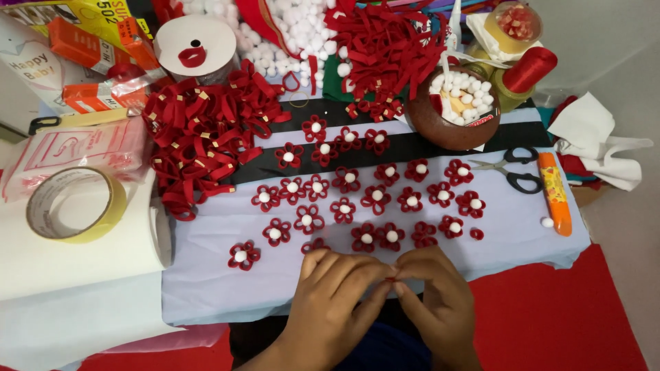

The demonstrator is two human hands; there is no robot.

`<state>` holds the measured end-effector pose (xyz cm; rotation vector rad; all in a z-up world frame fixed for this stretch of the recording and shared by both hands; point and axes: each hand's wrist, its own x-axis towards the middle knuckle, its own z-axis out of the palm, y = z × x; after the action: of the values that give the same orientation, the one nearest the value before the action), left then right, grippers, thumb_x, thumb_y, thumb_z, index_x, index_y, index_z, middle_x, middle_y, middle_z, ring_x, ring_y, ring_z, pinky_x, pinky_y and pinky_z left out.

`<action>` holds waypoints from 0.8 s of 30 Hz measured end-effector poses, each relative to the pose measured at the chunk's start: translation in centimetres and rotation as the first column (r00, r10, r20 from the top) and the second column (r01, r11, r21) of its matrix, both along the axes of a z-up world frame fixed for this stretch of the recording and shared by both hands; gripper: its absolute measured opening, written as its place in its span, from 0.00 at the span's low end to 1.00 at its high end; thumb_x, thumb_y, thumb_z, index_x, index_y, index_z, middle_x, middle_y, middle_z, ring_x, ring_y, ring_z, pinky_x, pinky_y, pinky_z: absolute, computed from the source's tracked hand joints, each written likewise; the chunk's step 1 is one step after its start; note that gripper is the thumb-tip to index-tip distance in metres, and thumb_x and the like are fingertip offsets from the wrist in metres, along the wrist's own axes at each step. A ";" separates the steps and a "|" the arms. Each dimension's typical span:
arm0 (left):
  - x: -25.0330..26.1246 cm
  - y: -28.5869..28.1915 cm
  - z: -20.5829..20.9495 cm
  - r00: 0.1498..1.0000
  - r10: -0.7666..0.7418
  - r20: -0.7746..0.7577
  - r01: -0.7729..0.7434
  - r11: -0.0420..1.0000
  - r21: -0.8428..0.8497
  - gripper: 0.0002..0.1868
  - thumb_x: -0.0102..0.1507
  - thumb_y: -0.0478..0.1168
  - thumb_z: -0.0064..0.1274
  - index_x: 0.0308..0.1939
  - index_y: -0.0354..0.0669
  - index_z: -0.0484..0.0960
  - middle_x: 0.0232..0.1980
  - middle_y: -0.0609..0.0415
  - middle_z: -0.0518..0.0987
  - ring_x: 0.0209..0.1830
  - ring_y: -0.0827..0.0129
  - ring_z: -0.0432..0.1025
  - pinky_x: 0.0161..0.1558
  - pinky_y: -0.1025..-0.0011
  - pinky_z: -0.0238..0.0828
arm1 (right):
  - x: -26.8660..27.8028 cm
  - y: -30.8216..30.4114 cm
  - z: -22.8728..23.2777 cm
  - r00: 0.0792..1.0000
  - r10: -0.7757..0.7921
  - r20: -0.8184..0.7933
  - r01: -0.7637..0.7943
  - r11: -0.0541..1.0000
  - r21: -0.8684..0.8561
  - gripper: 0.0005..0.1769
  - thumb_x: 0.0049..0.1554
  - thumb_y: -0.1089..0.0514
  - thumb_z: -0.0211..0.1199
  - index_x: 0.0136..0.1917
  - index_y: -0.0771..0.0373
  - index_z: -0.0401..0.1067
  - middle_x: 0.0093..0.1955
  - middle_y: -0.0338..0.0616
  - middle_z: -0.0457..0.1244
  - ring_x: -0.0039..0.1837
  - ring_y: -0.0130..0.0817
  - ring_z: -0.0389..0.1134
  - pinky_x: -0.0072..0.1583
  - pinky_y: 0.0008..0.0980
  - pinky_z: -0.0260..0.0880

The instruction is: Assembling small red decorative flowers with white centers by hand on a workspace.

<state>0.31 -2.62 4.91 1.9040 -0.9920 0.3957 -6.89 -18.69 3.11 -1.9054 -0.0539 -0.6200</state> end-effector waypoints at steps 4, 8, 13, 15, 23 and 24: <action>-0.1 0.1 -1.0 0.992 -0.051 -0.113 0.047 0.998 -0.037 0.07 0.65 0.37 0.60 0.45 0.49 0.79 0.44 0.62 0.84 0.37 0.67 0.76 0.49 0.66 0.61 | -0.1 -0.5 -0.7 0.999 0.046 0.007 -0.046 0.999 0.023 0.03 0.59 0.61 0.63 0.48 0.61 0.75 0.46 0.44 0.66 0.49 0.34 0.69 0.53 0.29 0.73; -0.9 0.5 -2.6 0.935 -0.089 -0.342 0.051 0.992 -0.118 0.10 0.62 0.40 0.64 0.46 0.51 0.81 0.44 0.68 0.86 0.33 0.76 0.79 0.51 0.68 0.64 | -0.6 -0.8 -1.6 0.998 0.051 -0.034 -0.051 0.999 -0.004 0.04 0.57 0.61 0.65 0.47 0.59 0.75 0.45 0.43 0.66 0.47 0.34 0.68 0.51 0.29 0.71; -1.9 2.0 -3.4 0.787 -0.161 -0.596 0.111 0.987 -0.120 0.09 0.64 0.43 0.58 0.47 0.49 0.84 0.46 0.62 0.87 0.42 0.72 0.79 0.52 0.73 0.73 | -1.6 -1.1 -1.7 0.994 0.082 -0.069 -0.089 0.989 -0.115 0.04 0.58 0.58 0.65 0.47 0.58 0.76 0.44 0.42 0.66 0.47 0.33 0.69 0.51 0.28 0.70; -2.0 2.5 -3.9 0.705 -0.238 -0.668 0.158 0.971 -0.180 0.11 0.65 0.44 0.57 0.48 0.46 0.84 0.48 0.58 0.87 0.41 0.72 0.82 0.51 0.73 0.78 | -2.0 -2.0 -2.5 0.992 0.101 -0.072 -0.110 0.987 -0.118 0.03 0.59 0.58 0.64 0.47 0.58 0.76 0.43 0.42 0.66 0.47 0.34 0.69 0.50 0.29 0.70; -0.3 6.2 -7.1 0.795 0.239 -0.557 -0.338 0.938 -0.080 0.07 0.67 0.41 0.51 0.44 0.45 0.82 0.41 0.57 0.88 0.45 0.70 0.81 0.54 0.73 0.72 | -3.9 -12.6 -4.9 0.835 -0.549 -0.040 0.518 0.808 -0.281 0.01 0.63 0.65 0.64 0.48 0.64 0.75 0.47 0.44 0.66 0.48 0.33 0.65 0.53 0.30 0.66; -0.2 6.1 -7.4 0.798 0.220 -0.560 -0.319 0.944 -0.085 0.07 0.67 0.41 0.51 0.44 0.45 0.82 0.41 0.57 0.88 0.45 0.70 0.81 0.54 0.73 0.72 | -4.0 -13.6 -5.4 0.823 -0.566 -0.039 0.534 0.796 -0.287 0.01 0.63 0.65 0.64 0.48 0.64 0.75 0.47 0.44 0.66 0.48 0.33 0.65 0.53 0.30 0.66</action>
<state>0.13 3.51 -2.52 1.8436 -0.2915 0.0780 -10.92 -32.25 -2.24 -2.2288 0.5494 -0.9184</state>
